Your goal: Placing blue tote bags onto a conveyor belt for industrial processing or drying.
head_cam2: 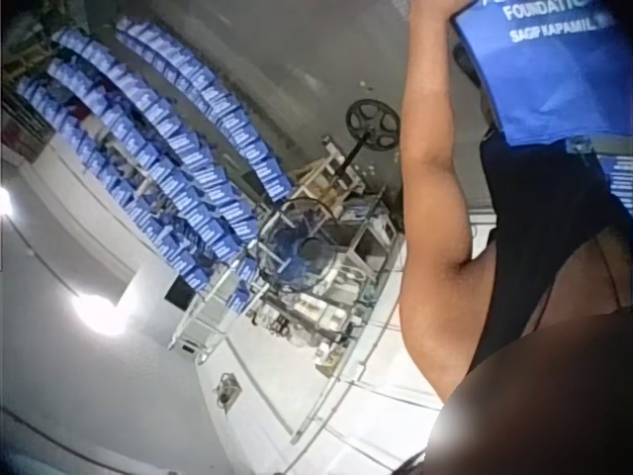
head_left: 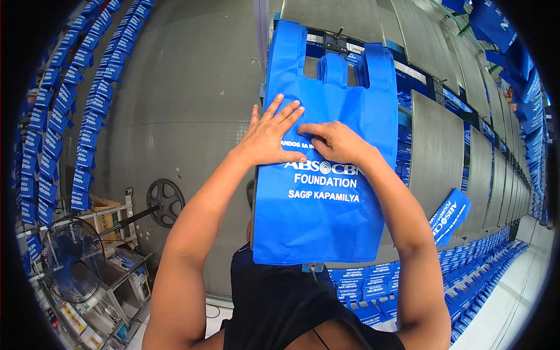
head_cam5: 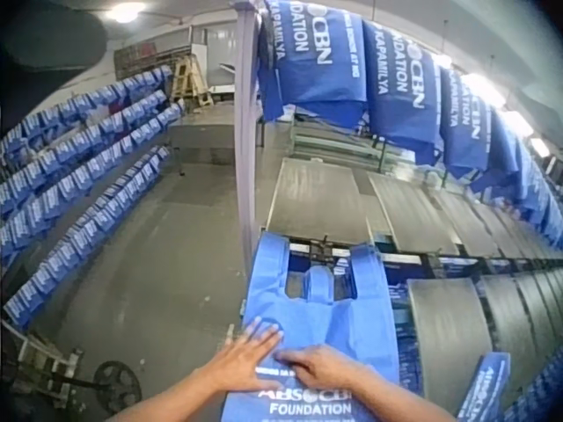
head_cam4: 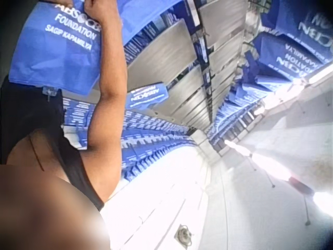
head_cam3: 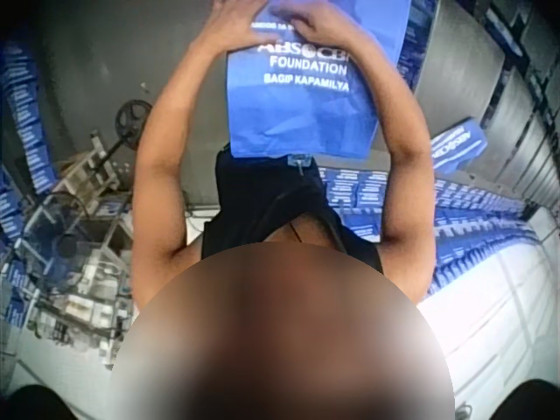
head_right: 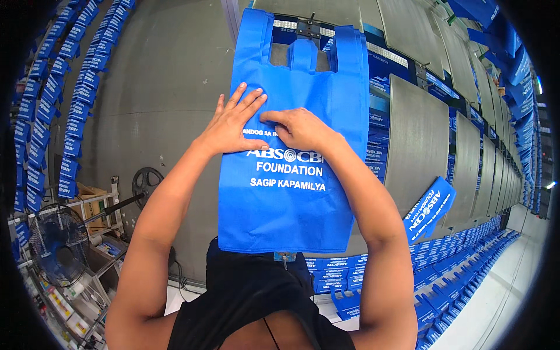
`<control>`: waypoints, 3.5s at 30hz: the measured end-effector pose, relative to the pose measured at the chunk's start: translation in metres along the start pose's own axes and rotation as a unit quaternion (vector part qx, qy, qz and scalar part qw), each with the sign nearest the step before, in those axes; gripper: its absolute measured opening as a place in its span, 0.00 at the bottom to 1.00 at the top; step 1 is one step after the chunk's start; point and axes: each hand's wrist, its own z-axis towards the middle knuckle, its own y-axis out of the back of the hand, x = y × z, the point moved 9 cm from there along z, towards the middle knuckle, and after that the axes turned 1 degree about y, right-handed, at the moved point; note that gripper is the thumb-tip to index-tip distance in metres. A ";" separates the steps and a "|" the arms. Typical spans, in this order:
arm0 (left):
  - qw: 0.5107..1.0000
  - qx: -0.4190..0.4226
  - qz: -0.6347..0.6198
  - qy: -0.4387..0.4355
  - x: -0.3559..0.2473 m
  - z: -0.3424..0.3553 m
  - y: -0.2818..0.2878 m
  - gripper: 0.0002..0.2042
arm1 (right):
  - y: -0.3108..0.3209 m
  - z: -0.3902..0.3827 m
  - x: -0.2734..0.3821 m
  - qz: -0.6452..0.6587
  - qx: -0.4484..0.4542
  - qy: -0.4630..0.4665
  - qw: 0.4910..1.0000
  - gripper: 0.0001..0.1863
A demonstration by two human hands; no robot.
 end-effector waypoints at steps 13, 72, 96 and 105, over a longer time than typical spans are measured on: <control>1.000 0.015 -0.001 0.013 0.001 0.000 -0.001 0.60 | -0.007 -0.003 -0.004 -0.014 0.008 -0.047 0.999 0.21; 0.999 0.031 0.036 0.025 -0.008 0.002 0.006 0.53 | 0.005 -0.043 -0.023 -0.283 0.051 -0.122 0.950 0.22; 1.000 -0.004 0.015 -0.006 -0.005 0.001 0.005 0.54 | -0.018 -0.042 0.005 -0.357 -0.103 -0.237 0.898 0.28; 1.000 -0.014 0.010 -0.013 -0.002 0.002 0.002 0.56 | -0.029 -0.037 0.016 -0.225 -0.096 -0.140 0.960 0.30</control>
